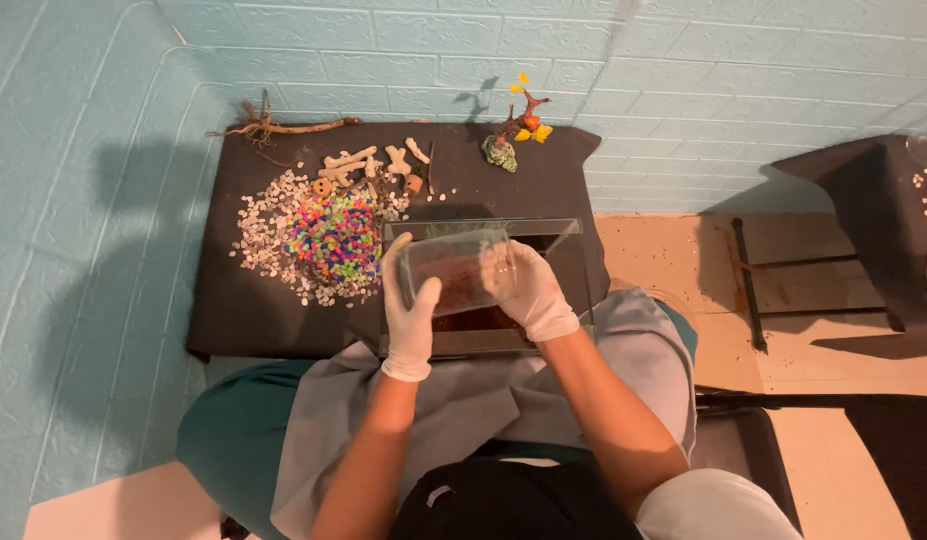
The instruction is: Scooping soil into a container and pouring it into a glass tank, then leveling the soil by hand.
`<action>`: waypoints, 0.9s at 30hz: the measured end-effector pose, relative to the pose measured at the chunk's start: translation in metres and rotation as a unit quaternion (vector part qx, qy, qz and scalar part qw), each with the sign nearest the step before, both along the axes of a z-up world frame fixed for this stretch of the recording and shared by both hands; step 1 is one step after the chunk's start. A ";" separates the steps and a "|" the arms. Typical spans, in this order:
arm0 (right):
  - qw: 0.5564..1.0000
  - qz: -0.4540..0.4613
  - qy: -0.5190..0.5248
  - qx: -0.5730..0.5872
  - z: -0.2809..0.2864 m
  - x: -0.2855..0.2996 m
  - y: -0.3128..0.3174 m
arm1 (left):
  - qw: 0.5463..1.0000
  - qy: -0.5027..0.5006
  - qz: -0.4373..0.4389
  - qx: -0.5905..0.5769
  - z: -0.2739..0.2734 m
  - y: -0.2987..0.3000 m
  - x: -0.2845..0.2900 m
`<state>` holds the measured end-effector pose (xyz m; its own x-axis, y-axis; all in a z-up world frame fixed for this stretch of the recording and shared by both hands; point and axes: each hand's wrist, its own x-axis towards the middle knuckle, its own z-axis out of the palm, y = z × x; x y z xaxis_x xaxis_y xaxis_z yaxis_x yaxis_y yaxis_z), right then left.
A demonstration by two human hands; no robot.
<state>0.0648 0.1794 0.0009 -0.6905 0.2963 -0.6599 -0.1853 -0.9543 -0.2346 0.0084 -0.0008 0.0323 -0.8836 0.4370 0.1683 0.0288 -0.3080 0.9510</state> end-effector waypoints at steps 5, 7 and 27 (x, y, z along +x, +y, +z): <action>0.997 0.039 0.037 -0.054 -0.129 -0.006 0.050 | 0.997 0.046 -0.005 -0.066 0.000 0.003 0.002; 0.998 0.033 0.033 -0.053 -0.144 -0.001 0.053 | 0.995 0.054 -0.010 -0.078 0.001 0.003 0.003; 0.044 -0.405 0.314 -0.858 -0.074 0.027 0.016 | 0.985 0.151 0.002 -0.086 0.002 0.005 0.008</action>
<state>0.0917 0.1957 -0.0733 -0.9533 0.2787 -0.1167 0.2237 0.9106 0.3475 0.0168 0.0046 0.0348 -0.8061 0.4790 0.3477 0.3191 -0.1431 0.9369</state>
